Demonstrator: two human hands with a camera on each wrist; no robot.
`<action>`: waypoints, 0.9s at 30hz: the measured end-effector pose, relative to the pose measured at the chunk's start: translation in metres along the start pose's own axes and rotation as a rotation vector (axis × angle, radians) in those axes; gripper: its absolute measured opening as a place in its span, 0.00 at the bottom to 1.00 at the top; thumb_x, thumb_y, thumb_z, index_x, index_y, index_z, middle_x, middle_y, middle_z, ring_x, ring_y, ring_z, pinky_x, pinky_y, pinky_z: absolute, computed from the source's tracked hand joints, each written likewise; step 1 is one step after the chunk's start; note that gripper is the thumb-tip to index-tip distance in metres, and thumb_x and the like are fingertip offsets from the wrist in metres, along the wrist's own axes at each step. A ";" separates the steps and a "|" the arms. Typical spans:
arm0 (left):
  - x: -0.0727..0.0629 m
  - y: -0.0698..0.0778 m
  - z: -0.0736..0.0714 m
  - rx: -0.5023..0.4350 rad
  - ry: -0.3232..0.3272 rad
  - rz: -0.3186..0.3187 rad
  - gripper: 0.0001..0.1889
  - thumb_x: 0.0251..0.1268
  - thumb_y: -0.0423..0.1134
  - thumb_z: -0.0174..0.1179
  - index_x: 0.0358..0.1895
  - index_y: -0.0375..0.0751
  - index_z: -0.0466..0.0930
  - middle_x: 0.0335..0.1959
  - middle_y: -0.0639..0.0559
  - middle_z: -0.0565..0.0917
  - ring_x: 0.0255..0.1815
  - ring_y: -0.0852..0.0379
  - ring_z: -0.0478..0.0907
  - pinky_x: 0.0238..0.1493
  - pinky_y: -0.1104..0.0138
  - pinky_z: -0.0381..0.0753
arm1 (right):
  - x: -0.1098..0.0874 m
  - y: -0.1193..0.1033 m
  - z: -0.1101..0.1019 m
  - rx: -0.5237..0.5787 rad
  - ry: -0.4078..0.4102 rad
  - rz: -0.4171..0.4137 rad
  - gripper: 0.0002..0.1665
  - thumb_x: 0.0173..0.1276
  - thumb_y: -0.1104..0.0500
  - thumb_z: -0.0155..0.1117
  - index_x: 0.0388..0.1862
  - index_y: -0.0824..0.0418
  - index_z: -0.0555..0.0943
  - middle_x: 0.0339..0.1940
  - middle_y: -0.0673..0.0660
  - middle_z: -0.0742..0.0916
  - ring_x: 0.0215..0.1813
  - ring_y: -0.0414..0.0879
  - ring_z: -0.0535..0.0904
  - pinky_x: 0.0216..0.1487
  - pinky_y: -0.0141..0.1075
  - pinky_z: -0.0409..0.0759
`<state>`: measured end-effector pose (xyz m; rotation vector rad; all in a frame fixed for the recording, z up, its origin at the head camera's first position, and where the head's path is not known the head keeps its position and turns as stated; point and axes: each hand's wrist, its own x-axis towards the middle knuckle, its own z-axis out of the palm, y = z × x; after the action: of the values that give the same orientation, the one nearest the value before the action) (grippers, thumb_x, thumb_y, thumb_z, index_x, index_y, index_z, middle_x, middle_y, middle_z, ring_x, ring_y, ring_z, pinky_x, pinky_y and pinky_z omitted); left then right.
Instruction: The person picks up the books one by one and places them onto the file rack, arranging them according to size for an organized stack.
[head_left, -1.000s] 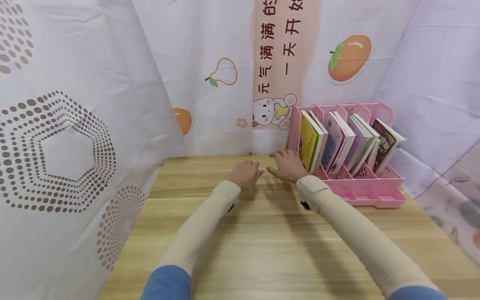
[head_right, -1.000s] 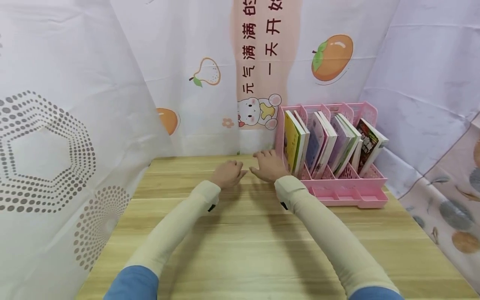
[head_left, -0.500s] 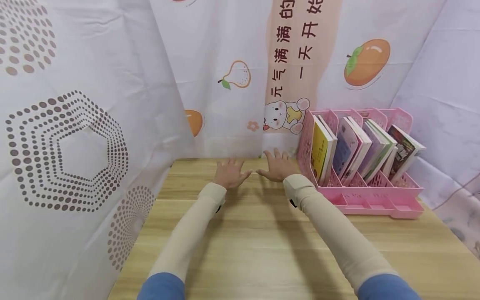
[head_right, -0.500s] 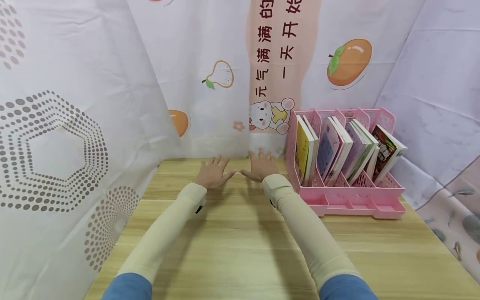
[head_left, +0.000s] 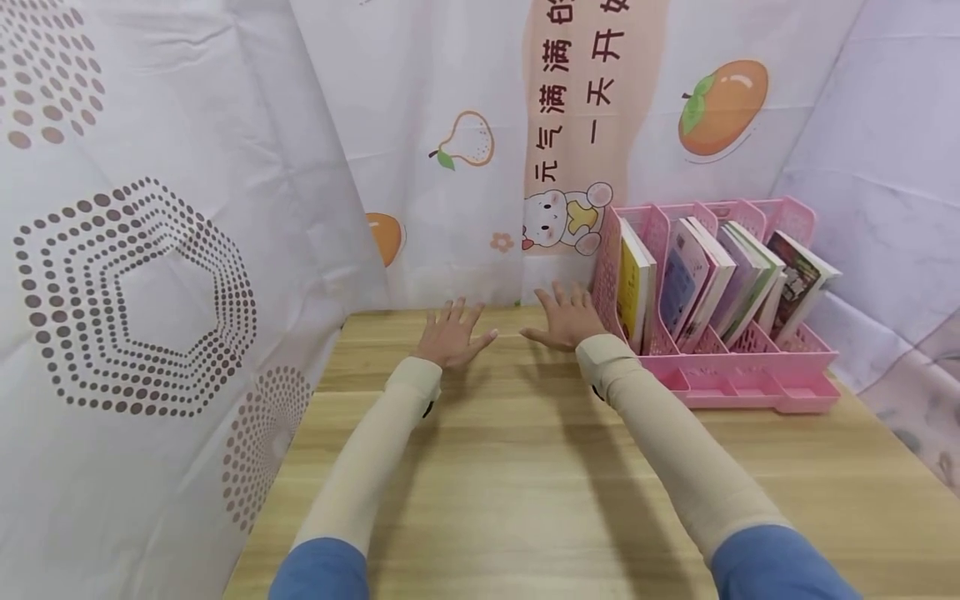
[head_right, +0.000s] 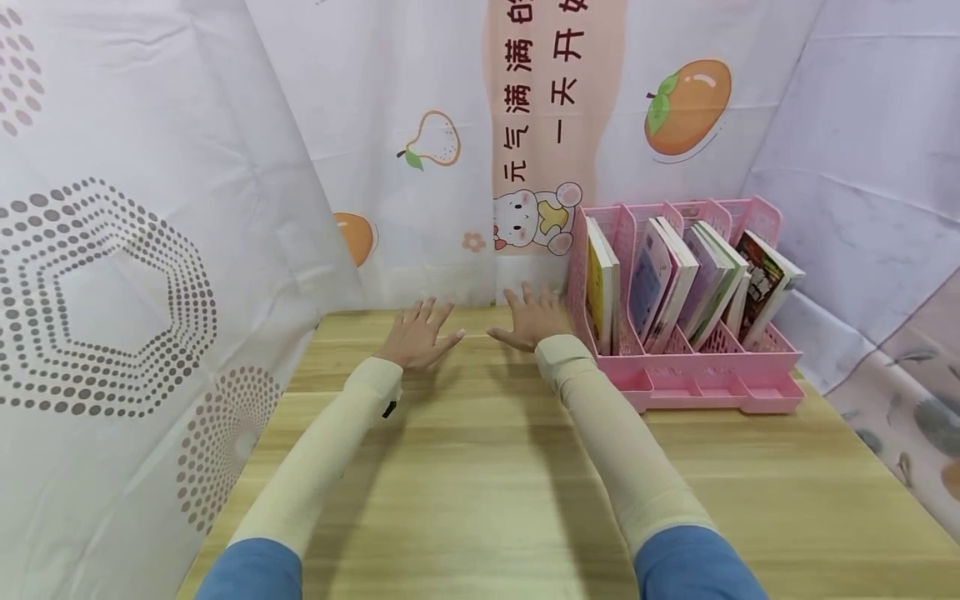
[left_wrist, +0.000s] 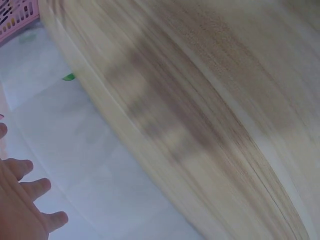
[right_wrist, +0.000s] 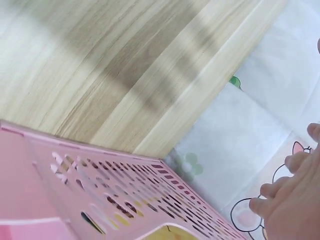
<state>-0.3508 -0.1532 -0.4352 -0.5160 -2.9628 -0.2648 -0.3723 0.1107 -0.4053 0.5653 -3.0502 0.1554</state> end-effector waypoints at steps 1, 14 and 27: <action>0.001 -0.001 0.000 0.006 -0.002 0.001 0.42 0.74 0.75 0.33 0.84 0.57 0.50 0.83 0.39 0.52 0.82 0.35 0.47 0.75 0.34 0.46 | 0.001 -0.003 -0.002 -0.004 0.000 -0.014 0.58 0.69 0.22 0.51 0.85 0.53 0.50 0.84 0.68 0.52 0.81 0.75 0.38 0.77 0.67 0.38; -0.003 -0.014 -0.001 0.075 0.003 -0.039 0.43 0.71 0.78 0.32 0.84 0.63 0.46 0.84 0.38 0.50 0.81 0.30 0.46 0.70 0.26 0.45 | 0.009 -0.024 -0.003 -0.098 -0.039 -0.098 0.61 0.69 0.22 0.52 0.86 0.56 0.47 0.85 0.68 0.49 0.80 0.77 0.40 0.77 0.67 0.37; -0.005 -0.019 0.001 0.063 0.010 -0.008 0.42 0.73 0.76 0.32 0.84 0.61 0.46 0.83 0.38 0.53 0.82 0.33 0.48 0.74 0.32 0.45 | 0.005 -0.028 0.002 -0.153 -0.056 -0.131 0.62 0.73 0.24 0.49 0.84 0.68 0.47 0.84 0.68 0.51 0.83 0.67 0.43 0.80 0.59 0.44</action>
<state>-0.3527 -0.1722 -0.4403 -0.4945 -2.9531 -0.1737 -0.3670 0.0826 -0.4046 0.7661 -3.0294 -0.0989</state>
